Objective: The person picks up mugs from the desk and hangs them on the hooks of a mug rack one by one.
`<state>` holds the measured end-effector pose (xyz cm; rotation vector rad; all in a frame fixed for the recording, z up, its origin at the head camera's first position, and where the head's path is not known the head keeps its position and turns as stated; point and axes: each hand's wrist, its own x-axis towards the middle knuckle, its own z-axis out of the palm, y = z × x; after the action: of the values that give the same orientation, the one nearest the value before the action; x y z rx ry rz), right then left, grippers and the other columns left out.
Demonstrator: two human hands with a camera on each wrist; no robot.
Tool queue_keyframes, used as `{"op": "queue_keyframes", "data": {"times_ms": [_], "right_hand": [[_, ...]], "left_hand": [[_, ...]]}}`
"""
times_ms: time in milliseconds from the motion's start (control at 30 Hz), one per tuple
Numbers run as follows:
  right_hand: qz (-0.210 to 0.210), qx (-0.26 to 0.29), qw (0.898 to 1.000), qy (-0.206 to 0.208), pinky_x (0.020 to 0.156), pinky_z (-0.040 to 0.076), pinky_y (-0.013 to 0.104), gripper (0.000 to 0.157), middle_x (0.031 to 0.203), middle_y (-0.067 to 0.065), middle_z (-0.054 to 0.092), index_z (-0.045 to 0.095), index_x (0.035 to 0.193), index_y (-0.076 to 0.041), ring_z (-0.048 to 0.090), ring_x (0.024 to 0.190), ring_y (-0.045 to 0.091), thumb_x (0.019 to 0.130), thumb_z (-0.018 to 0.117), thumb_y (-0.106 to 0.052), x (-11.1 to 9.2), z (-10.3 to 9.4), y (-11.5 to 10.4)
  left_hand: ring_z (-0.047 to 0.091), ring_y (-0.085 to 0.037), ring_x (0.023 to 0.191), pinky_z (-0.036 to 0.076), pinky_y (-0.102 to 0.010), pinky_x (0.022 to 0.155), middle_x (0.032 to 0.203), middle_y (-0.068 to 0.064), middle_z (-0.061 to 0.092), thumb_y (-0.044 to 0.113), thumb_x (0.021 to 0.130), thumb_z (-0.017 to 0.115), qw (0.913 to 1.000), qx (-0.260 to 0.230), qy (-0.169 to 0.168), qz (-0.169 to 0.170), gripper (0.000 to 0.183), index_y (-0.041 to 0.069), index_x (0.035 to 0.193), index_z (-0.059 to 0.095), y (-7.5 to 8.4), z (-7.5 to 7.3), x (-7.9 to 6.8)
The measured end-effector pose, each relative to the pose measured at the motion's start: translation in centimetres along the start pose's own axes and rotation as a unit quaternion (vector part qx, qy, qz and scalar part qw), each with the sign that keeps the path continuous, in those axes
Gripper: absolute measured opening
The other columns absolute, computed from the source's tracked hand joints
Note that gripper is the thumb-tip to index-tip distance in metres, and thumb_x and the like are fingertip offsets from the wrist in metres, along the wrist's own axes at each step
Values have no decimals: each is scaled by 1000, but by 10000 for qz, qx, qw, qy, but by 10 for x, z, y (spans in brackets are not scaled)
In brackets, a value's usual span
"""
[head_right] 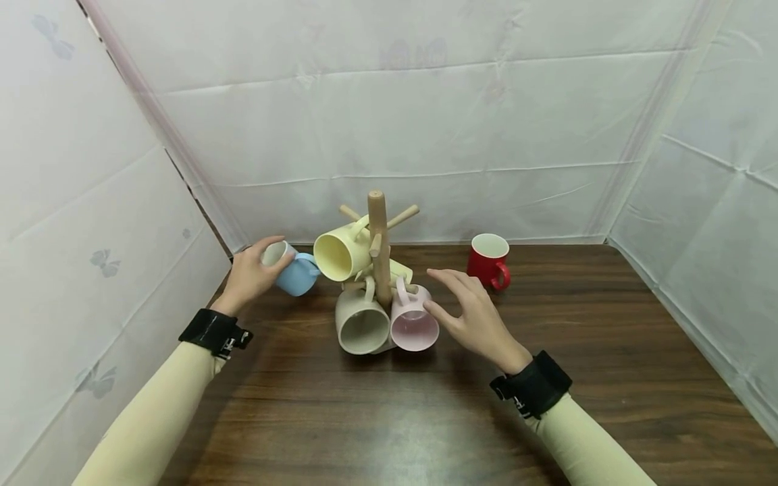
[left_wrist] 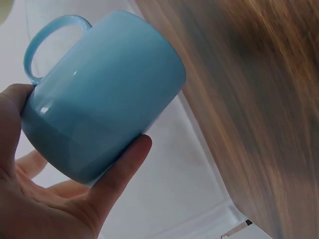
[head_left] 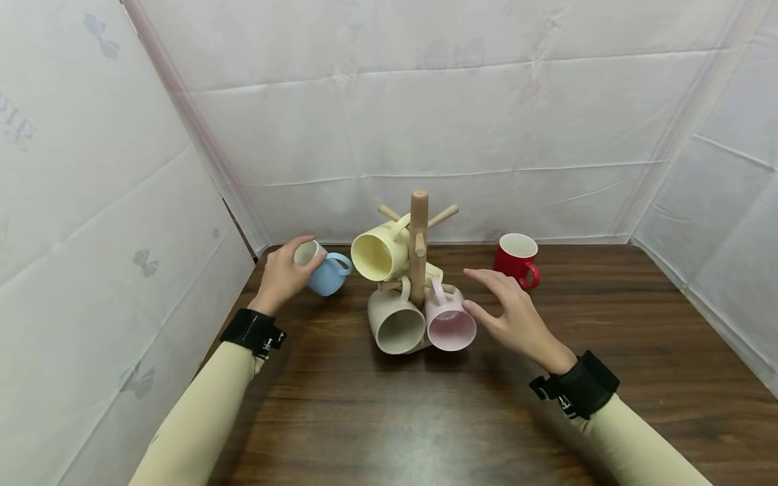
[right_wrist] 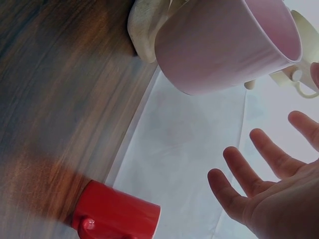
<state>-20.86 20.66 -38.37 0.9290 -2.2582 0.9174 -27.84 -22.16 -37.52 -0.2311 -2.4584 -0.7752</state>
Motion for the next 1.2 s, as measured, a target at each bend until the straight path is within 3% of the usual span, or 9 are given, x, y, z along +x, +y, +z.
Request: {"op": "queue_keyframes", "data": {"times_ms": [167, 300, 567, 700, 800, 1000, 1200], "right_hand": [[-47, -3, 10000, 51, 90, 39, 48, 56, 129, -1, 51, 49, 134, -23, 45, 114, 20, 82, 70, -30, 2, 0, -3], [-104, -25, 9999, 76, 92, 39, 47, 55, 130, -1, 51, 51, 133, -21, 44, 115, 20, 82, 70, -29, 5, -1, -8], [-255, 26, 9995, 156, 93, 38, 47, 56, 131, 2, 50, 51, 133, -20, 42, 118, 21, 81, 70, -26, 12, -5, -24], [-330, 120, 9992, 189, 95, 38, 45, 58, 134, 1, 47, 49, 134, -20, 41, 121, 20, 81, 70, -25, 15, -5, -35], [-413, 228, 9986, 236, 97, 38, 43, 61, 136, 2, 44, 47, 136, -19, 40, 122, 21, 80, 70, -23, 17, -6, -44], [-548, 417, 9969, 379, 100, 36, 41, 74, 137, 11, 41, 40, 140, -12, 38, 124, 24, 74, 75, -16, 24, -11, -72], [-792, 732, 9934, 387, 102, 34, 38, 78, 136, 18, 42, 39, 138, -3, 38, 123, 31, 70, 76, -6, 30, -17, -98]], "left_hand": [[58, -29, 77, 46, -43, 56, 104, -16, 64, 48, 84, 62, 9989, -304, 175, -316, 49, 19, 124, 59, 11, -18, -13], [58, -23, 71, 46, -40, 54, 96, -12, 66, 48, 84, 63, 9969, -595, 376, -355, 47, 22, 122, 60, 20, -32, -20], [63, -16, 82, 51, -27, 60, 99, -6, 66, 42, 84, 65, 9859, -1496, 593, -457, 40, 26, 121, 60, 43, -59, -39], [63, -20, 84, 49, -21, 61, 101, -12, 66, 34, 87, 64, 9810, -1789, 653, -382, 37, 20, 121, 61, 60, -69, -50], [63, -24, 83, 49, -20, 61, 100, -17, 66, 27, 88, 63, 9791, -1881, 687, -349, 36, 13, 121, 61, 82, -80, -60], [63, -23, 81, 48, -22, 54, 99, -15, 65, 24, 91, 60, 9803, -1843, 516, -485, 35, 12, 124, 58, 125, -98, -76], [62, -21, 84, 53, -30, 54, 103, -14, 64, 27, 93, 56, 9734, -2186, 147, -670, 36, 14, 127, 55, 143, -101, -83]]}}
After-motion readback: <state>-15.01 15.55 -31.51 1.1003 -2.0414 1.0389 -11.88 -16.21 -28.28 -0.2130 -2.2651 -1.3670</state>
